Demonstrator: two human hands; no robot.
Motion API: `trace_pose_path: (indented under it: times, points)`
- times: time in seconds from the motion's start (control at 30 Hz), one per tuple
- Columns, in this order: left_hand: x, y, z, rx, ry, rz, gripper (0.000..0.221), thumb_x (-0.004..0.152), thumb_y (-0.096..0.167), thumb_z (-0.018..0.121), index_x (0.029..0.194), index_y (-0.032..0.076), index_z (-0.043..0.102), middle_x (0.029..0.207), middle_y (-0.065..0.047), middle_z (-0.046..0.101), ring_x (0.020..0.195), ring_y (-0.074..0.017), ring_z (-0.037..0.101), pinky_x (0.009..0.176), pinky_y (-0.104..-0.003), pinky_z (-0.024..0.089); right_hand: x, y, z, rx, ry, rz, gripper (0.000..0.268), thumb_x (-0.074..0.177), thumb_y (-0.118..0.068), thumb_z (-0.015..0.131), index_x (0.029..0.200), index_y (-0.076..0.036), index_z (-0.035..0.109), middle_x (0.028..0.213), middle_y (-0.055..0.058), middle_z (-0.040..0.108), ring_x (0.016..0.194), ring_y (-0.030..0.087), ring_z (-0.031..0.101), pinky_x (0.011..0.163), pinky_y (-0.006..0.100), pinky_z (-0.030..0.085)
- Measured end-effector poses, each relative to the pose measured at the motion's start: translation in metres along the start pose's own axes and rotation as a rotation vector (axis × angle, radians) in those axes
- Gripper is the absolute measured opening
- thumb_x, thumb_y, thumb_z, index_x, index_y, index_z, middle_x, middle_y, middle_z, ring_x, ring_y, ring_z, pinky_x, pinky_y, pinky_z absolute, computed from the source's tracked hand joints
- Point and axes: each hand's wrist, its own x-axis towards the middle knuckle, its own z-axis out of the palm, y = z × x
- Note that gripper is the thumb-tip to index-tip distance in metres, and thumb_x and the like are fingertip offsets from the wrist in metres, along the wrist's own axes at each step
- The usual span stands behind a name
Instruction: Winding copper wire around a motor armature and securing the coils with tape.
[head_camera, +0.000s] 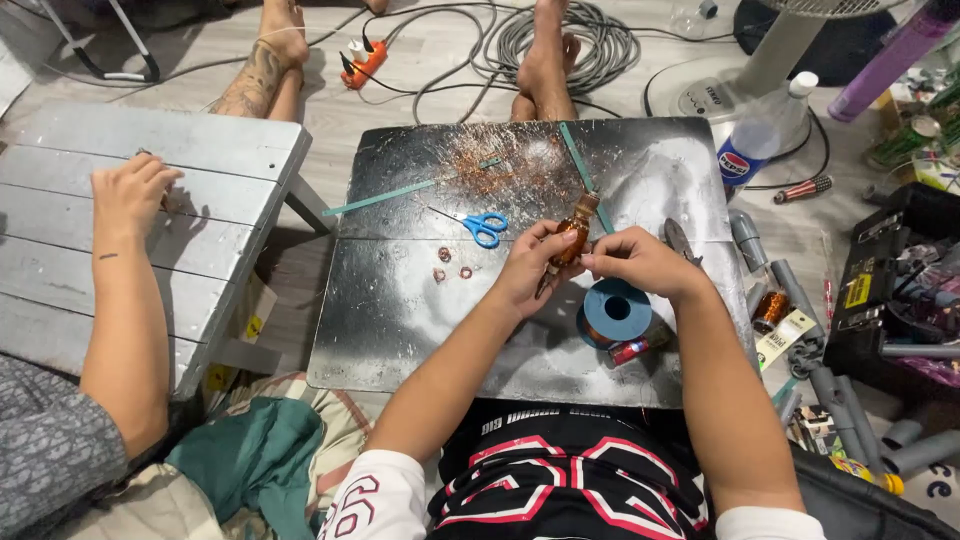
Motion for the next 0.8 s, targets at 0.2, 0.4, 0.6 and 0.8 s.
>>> trace_pose_path:
  times: [0.2, 0.4, 0.6, 0.8]
  points:
    - [0.0032, -0.0015, -0.0031, 0.008, -0.005, -0.003, 0.030, 0.099, 0.016, 0.090, 0.112, 0.003, 0.067, 0.096, -0.031, 0.080, 0.078, -0.0326, 0.085, 0.078, -0.045, 0.074, -0.0011, 0.0001, -0.0008, 0.018, -0.002, -0.012, 0.026, 0.102, -0.021, 0.082, 0.082, -0.004, 0.086, 0.062, 0.003, 0.065, 0.064, 0.014, 0.055, 0.064, 0.033, 0.045]
    - [0.0037, 0.0001, -0.0028, 0.015, -0.006, -0.018, 0.025, 0.100, 0.016, 0.087, 0.111, 0.004, 0.068, 0.097, -0.030, 0.081, 0.077, -0.0319, 0.085, 0.077, -0.044, 0.075, 0.0003, 0.0026, -0.0001, 0.054, -0.011, -0.035, 0.022, 0.102, -0.017, 0.082, 0.084, -0.005, 0.086, 0.066, 0.002, 0.067, 0.068, 0.013, 0.058, 0.067, 0.031, 0.047]
    - [0.0013, 0.0009, 0.0003, -0.003, -0.005, -0.020, 0.023, 0.102, 0.016, 0.085, 0.111, 0.004, 0.068, 0.097, -0.031, 0.081, 0.077, -0.0318, 0.085, 0.077, -0.044, 0.075, -0.0016, -0.0025, -0.0001, 0.070, -0.005, -0.036, 0.024, 0.103, -0.016, 0.082, 0.083, -0.004, 0.085, 0.066, 0.002, 0.067, 0.068, 0.012, 0.058, 0.067, 0.031, 0.047]
    - [0.0033, 0.0006, -0.0048, -0.011, -0.013, -0.028, 0.023, 0.103, 0.017, 0.084, 0.111, 0.005, 0.067, 0.099, -0.032, 0.081, 0.078, -0.0319, 0.085, 0.076, -0.044, 0.075, -0.0013, -0.0034, 0.0005, 0.076, -0.011, -0.031, 0.025, 0.104, -0.019, 0.082, 0.084, -0.004, 0.086, 0.068, 0.003, 0.069, 0.069, 0.013, 0.060, 0.068, 0.031, 0.048]
